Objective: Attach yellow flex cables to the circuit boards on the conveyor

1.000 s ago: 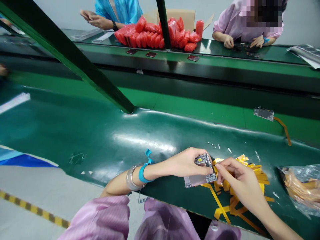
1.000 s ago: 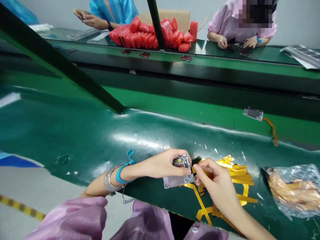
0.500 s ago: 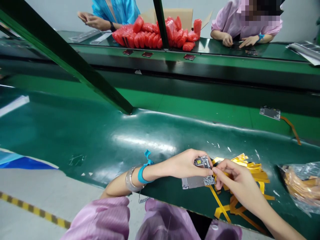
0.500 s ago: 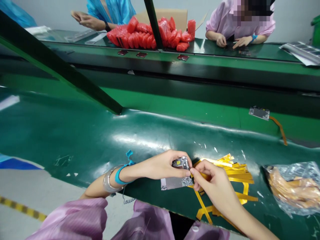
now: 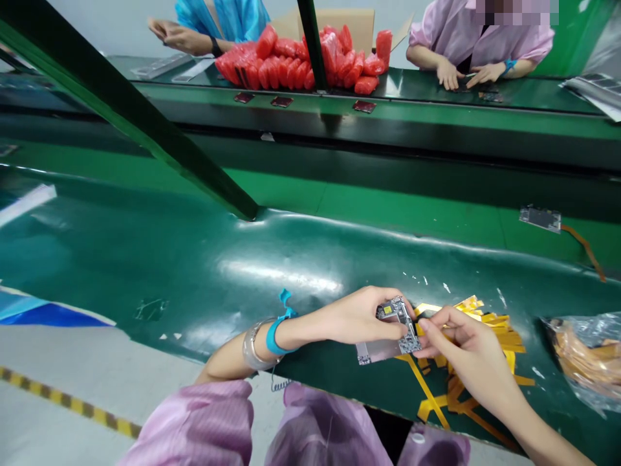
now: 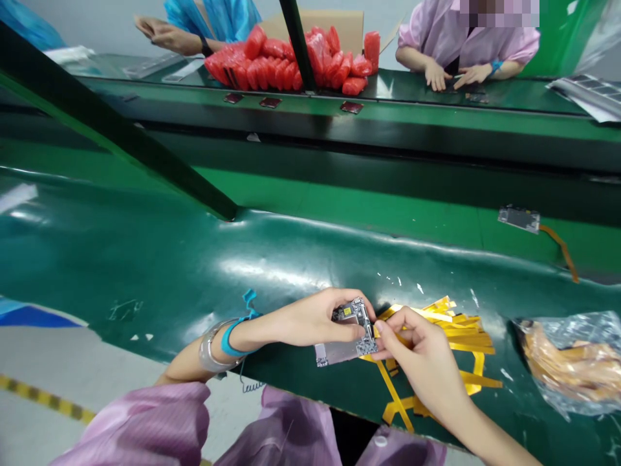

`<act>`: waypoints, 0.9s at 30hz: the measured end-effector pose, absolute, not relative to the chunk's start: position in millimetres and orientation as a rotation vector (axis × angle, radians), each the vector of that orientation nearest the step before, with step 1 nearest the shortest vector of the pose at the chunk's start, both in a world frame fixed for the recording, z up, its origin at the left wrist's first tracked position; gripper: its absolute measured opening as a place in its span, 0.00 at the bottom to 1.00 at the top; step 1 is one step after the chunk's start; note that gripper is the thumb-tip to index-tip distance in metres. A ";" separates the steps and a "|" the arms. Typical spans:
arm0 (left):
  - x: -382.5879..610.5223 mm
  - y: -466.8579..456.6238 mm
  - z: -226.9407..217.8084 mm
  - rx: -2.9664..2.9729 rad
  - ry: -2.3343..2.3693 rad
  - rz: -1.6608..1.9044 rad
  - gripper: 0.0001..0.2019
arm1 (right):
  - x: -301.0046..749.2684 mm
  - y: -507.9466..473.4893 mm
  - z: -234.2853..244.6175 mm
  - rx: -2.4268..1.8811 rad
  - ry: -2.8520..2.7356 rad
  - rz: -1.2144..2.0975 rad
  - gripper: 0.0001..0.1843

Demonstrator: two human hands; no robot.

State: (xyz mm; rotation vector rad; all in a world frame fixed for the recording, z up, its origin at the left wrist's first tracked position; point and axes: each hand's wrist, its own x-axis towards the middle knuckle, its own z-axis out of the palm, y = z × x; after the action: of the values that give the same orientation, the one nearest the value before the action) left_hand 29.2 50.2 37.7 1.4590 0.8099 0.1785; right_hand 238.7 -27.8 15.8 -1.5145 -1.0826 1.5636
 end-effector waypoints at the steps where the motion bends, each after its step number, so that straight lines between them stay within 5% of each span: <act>1: 29.2 50.3 37.5 1.463 0.810 0.177 0.13 | 238.8 -28.0 15.7 -1.516 -1.085 1.564 0.20; 27: 29.5 49.1 33.4 1.418 0.833 0.149 0.11 | 241.3 -25.3 14.0 -1.480 -1.080 1.766 0.18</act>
State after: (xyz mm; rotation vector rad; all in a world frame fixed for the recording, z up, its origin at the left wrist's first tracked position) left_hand 29.5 49.1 33.4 1.4181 0.8333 0.1485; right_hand 241.3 -25.3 14.0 -1.4799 -1.0804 1.7662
